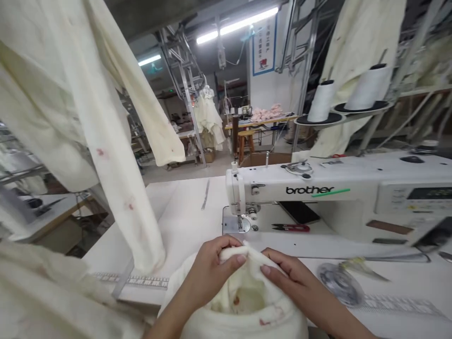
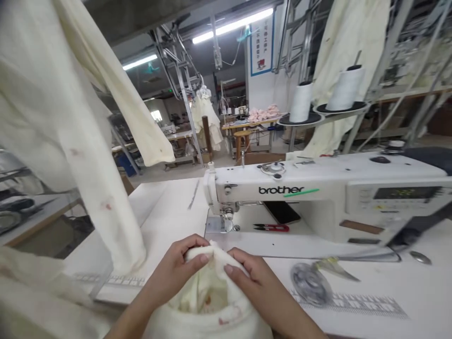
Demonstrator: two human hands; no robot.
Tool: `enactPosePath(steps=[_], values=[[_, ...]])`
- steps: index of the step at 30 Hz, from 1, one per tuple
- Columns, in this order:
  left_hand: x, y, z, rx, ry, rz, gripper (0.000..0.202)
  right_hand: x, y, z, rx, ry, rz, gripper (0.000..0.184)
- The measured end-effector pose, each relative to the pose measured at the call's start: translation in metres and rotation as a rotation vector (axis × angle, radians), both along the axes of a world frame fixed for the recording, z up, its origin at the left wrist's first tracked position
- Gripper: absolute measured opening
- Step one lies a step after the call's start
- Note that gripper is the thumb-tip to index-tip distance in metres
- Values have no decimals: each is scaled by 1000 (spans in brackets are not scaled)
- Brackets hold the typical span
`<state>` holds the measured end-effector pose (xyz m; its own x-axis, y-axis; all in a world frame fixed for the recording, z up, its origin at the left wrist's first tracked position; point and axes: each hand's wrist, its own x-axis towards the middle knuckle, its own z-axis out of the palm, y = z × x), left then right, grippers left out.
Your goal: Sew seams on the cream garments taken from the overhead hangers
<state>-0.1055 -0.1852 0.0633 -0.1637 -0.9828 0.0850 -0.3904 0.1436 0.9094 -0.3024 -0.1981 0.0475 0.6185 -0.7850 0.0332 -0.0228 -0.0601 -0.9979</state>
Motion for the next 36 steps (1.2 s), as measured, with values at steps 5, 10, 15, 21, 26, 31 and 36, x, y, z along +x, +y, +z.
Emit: enactPosePath(steps=[5,10,15,21,26,31,36], values=[[-5,0,-17,-119,-177,35,13,-9,0,-3,-226,187,-107,22],[-9,3,-22,-42,-182,55,15,7,-7,3,-380,159,-126,19],[-8,10,-20,107,-85,22,13,11,-9,5,-185,199,-137,10],[-3,15,-12,-32,-125,-80,10,10,-23,3,93,54,91,19],[0,19,-18,-331,-192,-108,18,20,-35,-6,451,-76,302,21],[-5,23,-34,-534,-170,-67,18,32,-34,-31,798,-144,335,24],[-6,20,-43,-569,-73,75,15,37,-25,-31,666,-201,233,26]])
